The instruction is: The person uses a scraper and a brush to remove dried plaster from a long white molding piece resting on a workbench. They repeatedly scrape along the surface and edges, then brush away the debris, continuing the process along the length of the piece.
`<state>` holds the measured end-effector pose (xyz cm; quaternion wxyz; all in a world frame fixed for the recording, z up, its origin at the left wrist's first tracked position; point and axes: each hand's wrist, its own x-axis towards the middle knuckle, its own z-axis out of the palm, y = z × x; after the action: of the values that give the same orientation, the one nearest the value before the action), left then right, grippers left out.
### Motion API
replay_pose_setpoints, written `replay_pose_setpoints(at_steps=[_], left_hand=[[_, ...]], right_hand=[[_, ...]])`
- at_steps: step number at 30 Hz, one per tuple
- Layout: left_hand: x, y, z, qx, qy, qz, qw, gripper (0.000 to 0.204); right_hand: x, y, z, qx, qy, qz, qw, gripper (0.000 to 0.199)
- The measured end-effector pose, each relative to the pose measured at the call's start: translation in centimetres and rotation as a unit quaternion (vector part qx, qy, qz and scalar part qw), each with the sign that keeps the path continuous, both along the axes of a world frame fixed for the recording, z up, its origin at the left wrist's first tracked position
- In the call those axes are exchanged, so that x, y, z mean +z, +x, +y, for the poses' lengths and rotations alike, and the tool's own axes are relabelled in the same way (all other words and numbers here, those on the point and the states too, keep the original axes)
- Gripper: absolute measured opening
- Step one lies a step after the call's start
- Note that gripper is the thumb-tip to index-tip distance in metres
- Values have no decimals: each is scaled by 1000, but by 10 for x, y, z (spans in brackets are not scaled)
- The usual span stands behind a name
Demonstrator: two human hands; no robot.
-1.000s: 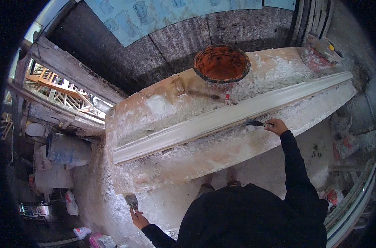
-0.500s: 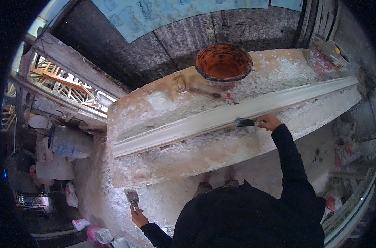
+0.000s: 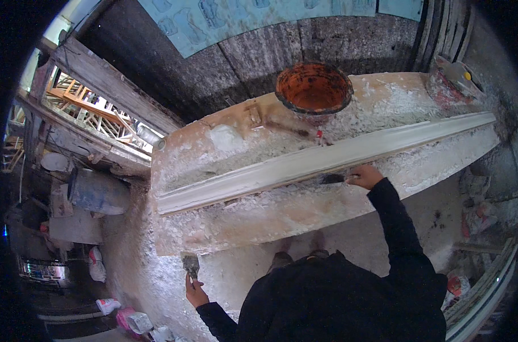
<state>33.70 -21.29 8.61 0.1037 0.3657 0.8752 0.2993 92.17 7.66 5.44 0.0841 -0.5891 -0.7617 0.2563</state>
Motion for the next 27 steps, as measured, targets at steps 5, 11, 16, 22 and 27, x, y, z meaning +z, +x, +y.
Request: replay_pose_setpoints(at_steps=[5, 11, 16, 22, 27], left_hand=[[-2, -3, -8, 16, 5, -10, 1000, 38], [-15, 6, -7, 15, -14, -29, 999, 37], [-11, 18, 1, -13, 20, -57, 998, 37], [-1, 83, 63, -98, 3, -209, 973, 37], [-25, 164, 127, -285, 24, -287, 914, 41]], right_hand=[[59, 71, 1, -85, -1, -30, 996, 30], [32, 98, 32, -8, 9, -74, 997, 36], [0, 32, 45, 64, 0, 19, 998, 35], [17, -86, -14, 124, -61, 117, 984, 41], [7, -39, -65, -253, -35, 351, 901, 36]])
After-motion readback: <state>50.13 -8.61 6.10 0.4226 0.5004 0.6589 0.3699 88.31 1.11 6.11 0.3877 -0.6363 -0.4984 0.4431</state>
